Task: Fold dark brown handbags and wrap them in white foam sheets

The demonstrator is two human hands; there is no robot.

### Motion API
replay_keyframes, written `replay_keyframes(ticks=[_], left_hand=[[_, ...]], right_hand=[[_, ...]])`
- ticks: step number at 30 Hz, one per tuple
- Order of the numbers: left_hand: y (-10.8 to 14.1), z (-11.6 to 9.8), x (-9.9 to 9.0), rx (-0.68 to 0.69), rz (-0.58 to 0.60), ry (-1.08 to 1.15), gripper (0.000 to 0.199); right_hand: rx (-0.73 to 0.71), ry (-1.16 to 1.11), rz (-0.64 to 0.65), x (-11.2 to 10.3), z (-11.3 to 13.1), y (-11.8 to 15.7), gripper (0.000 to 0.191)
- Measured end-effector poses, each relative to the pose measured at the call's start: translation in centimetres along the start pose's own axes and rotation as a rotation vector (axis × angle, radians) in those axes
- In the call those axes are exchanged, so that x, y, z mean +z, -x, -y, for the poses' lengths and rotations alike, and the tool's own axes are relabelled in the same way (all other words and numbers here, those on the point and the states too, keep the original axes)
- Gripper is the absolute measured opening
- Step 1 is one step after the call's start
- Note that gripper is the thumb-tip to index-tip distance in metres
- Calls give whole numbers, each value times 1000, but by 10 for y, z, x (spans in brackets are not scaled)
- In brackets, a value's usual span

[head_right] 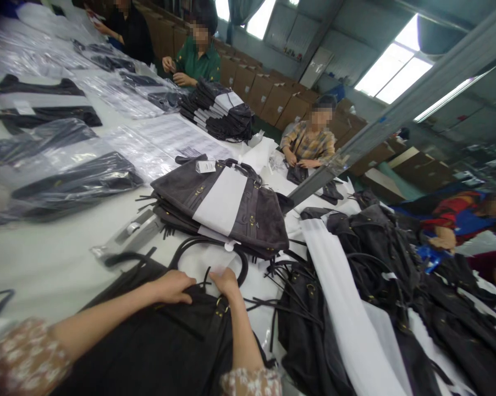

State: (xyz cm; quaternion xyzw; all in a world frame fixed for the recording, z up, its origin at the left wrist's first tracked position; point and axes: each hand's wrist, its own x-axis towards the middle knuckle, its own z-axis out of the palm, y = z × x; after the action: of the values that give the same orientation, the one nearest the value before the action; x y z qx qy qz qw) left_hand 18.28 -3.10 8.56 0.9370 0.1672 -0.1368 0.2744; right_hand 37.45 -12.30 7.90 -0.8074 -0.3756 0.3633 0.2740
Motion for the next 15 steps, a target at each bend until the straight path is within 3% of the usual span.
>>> replay_keyframes(ticks=[3,7,15], left_hand=[[13,-13,-10,45,-23,-27,42],[23,-22,-17,53,-53,-96,26],[10,-12,-9,9,-59,-104,21]], right_hand=[[-90,-46,137,-15,12,-1,17],[-135,-115,188,-27,29,-7,27],[-132,-204,-23,-24,31,-22,36]])
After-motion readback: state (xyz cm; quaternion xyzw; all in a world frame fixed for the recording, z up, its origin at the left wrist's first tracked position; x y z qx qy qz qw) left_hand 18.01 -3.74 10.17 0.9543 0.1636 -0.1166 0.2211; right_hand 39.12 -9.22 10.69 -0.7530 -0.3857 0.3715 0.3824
